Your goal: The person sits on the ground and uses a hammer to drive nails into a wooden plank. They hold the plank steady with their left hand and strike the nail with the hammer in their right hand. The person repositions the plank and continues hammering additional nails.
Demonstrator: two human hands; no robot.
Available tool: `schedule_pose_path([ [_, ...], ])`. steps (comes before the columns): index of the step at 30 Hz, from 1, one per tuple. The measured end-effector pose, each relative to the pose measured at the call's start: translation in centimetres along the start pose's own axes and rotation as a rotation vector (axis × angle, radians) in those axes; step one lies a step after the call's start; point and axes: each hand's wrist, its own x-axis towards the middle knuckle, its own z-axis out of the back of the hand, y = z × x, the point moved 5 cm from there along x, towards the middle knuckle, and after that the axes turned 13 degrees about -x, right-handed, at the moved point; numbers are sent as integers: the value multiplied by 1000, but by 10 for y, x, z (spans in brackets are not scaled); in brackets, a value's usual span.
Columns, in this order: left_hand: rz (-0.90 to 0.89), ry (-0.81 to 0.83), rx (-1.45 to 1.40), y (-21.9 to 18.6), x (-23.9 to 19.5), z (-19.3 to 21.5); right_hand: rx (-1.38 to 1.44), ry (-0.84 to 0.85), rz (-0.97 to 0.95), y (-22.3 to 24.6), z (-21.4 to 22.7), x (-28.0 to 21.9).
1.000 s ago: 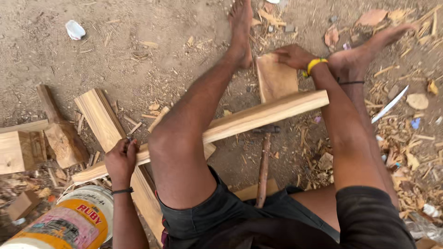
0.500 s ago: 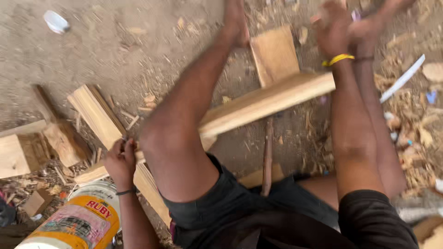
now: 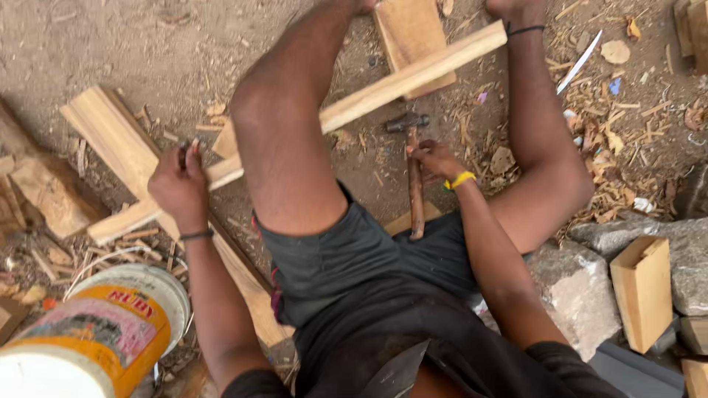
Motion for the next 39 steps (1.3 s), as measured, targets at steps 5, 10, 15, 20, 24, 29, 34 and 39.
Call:
schedule_pose_path([
  [5,119,15,-13,-9,18,-3,336,207,3,-3,-31,1],
  [10,85,-31,0,-10,7,0,593,113,-32,-11,-44,0],
  [15,-90,-99,-10,-1,7,-3,813,151,-66,-19,-59,-27],
  [20,-179,-275,-254,-45,9,28,925,128,21,-31,-58,-38],
  [24,309,-320,-874,-91,45,23,906,50,138,-15,-25,-89],
  [29,-340,57,-708,-258,77,-47,675,-251,407,20,81,-194],
  [34,-571,302,-954,-364,98,-171,566,-614,652,13,139,-256],
  [39,-525,352,-956,-390,100,-271,764,-690,380,-33,111,-223],
])
